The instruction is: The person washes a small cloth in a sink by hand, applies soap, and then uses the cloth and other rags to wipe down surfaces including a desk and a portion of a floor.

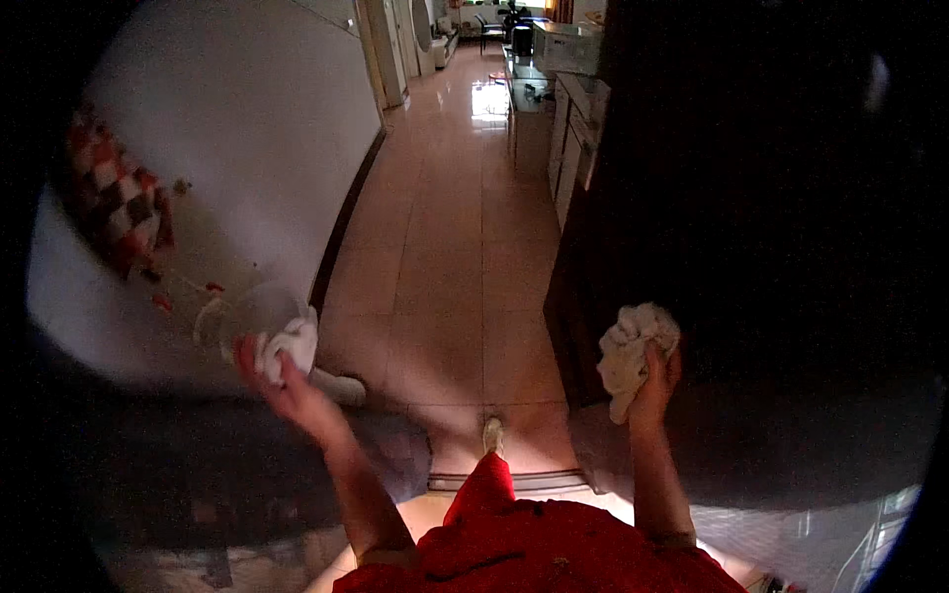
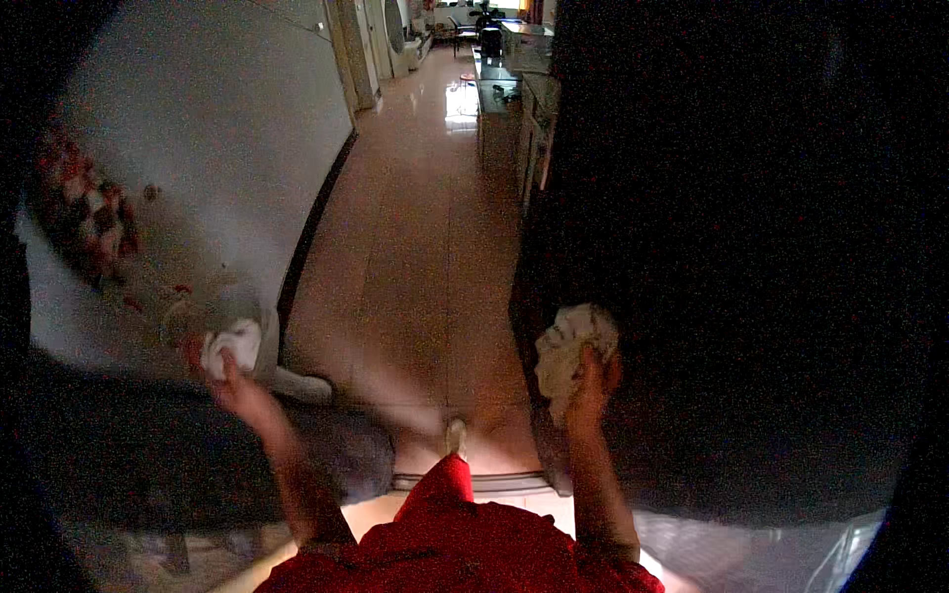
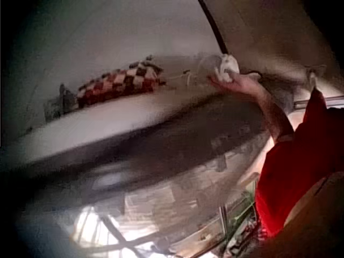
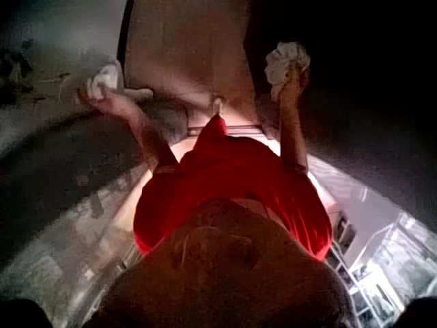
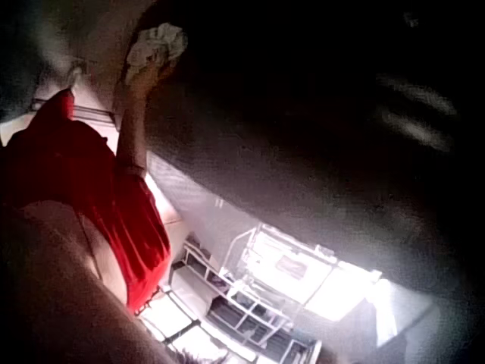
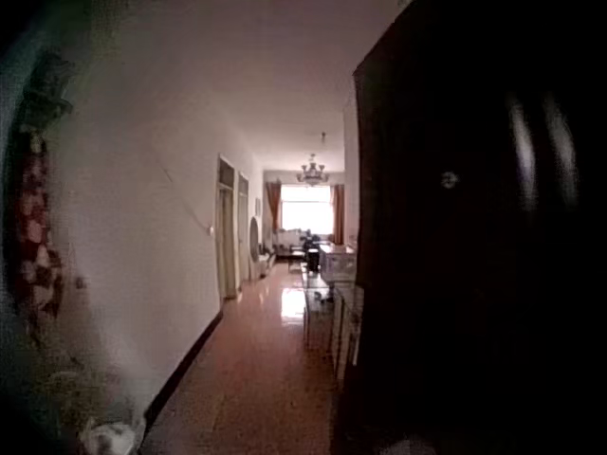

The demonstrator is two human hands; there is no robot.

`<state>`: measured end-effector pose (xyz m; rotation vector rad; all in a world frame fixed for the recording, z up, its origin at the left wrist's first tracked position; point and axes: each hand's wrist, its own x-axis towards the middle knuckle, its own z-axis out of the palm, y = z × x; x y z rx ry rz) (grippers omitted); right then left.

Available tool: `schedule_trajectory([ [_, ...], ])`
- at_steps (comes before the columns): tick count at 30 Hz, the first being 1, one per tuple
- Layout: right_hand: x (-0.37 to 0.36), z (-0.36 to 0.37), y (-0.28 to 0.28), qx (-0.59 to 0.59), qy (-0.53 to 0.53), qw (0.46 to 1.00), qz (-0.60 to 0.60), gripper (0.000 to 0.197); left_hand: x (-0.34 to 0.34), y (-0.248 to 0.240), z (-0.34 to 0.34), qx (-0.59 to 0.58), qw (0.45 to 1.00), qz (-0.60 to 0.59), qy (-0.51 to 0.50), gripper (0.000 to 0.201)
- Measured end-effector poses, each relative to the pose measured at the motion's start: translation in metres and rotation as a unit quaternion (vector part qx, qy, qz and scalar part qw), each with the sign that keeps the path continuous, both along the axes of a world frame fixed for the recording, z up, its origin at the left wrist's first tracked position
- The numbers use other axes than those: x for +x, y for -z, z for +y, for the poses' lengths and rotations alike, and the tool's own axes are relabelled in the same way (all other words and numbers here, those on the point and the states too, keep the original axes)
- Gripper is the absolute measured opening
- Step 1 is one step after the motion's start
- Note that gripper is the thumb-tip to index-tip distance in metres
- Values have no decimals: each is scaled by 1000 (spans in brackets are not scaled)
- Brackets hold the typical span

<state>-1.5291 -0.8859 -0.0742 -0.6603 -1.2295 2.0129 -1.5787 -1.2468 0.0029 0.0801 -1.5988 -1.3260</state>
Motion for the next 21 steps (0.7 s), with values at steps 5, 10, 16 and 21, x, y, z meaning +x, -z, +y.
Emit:
schedule_trajectory([
  [5, -96, 5, 15, 33, -62, 992, -107, 52, -92, -2, -56, 87, 991, -102, -13, 39],
  [10, -157, -30, -21, -51, -208, 972, -100, 45, -144, -7, -61, 193, 964, -178, 35, 34],
  [16, -256, 64, 156, 9, -157, 961, -229, 40, -231, 53, -83, 149, 961, -234, 13, 28],
  [21, -319, 34, 162, 20, -233, 955, -183, 38, -280, 70, -109, 143, 948, -284, -27, 28],
])
